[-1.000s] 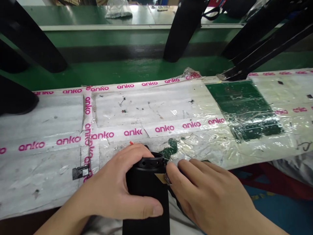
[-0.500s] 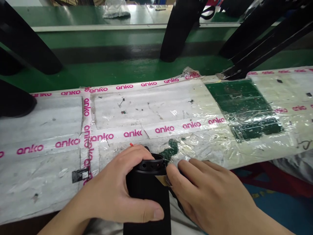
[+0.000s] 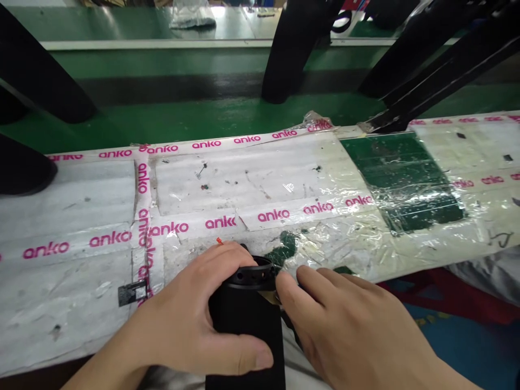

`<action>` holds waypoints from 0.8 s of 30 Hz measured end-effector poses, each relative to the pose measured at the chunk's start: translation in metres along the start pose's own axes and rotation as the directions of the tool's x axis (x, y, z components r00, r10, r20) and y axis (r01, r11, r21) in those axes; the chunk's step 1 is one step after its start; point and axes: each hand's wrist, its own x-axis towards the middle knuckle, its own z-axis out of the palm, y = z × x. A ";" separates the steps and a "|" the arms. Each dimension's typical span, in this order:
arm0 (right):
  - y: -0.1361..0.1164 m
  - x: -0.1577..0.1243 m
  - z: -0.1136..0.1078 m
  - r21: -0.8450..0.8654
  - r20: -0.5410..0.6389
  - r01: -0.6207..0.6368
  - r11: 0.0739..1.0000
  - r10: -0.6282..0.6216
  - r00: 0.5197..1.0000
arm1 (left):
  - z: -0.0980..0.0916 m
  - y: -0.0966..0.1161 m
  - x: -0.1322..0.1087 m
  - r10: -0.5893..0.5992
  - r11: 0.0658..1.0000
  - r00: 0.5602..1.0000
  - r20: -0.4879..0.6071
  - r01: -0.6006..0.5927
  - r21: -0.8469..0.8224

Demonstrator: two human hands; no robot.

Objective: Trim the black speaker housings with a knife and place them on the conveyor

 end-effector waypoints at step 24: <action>0.009 0.022 -0.024 0.010 0.272 0.055 0.998 -0.056 0.961 | 0.010 0.002 0.005 0.116 0.974 0.990 -0.081 -0.098 0.202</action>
